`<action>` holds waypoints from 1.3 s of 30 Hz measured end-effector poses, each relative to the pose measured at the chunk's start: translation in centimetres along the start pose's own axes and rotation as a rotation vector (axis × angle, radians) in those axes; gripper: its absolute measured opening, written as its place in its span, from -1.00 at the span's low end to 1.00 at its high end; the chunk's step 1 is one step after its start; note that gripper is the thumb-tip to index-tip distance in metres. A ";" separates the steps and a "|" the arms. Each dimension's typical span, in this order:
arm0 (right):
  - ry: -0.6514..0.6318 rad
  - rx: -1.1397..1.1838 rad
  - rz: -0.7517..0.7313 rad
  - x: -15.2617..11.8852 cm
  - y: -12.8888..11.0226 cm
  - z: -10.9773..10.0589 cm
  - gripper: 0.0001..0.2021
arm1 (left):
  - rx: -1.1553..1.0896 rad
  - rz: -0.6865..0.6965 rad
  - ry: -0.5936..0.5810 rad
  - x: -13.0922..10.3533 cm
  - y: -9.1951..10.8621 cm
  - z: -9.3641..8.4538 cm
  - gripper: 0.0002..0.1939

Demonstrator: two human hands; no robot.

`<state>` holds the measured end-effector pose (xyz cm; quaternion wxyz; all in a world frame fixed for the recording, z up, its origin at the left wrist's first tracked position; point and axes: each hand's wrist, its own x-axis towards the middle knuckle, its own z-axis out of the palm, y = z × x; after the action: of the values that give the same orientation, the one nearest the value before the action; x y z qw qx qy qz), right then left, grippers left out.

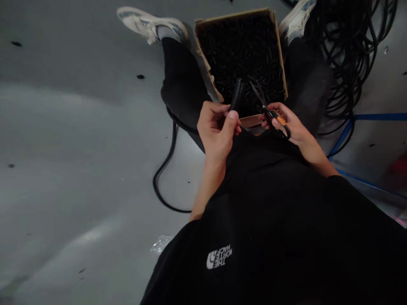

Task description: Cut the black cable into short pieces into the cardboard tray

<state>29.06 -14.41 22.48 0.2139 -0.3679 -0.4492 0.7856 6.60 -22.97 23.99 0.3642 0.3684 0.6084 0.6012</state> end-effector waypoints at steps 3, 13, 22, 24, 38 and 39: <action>-0.029 -0.021 -0.049 -0.2 -0.5 -0.2 -0.18 | 0.031 0.004 0.012 -0.1 0.6 -0.1 -0.47; -0.178 -0.253 -0.107 -1.1 -3.1 -1.1 -0.06 | 0.102 0.071 0.005 -0.1 -0.7 -0.6 -0.48; -0.202 -0.322 -0.069 -0.7 -4.5 -0.4 -0.04 | 0.093 0.085 -0.022 -0.5 -0.9 -0.3 -0.48; -0.181 -0.296 -0.044 -0.6 -4.7 -0.1 -0.08 | 0.079 0.080 -0.018 -0.5 -1.1 -0.2 -0.51; -0.108 -0.345 -0.038 -0.9 -6.4 0.8 -0.19 | 0.078 0.043 -0.073 -0.2 -1.5 -0.8 -0.50; -0.108 -0.383 -0.069 -1.1 -6.7 0.9 -0.21 | 0.079 0.054 -0.084 -0.2 -1.7 -1.0 -0.50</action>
<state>29.08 -12.24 28.92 0.1426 -0.3435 -0.6135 0.6967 5.75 -23.62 22.26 0.3583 0.4235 0.6058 0.5703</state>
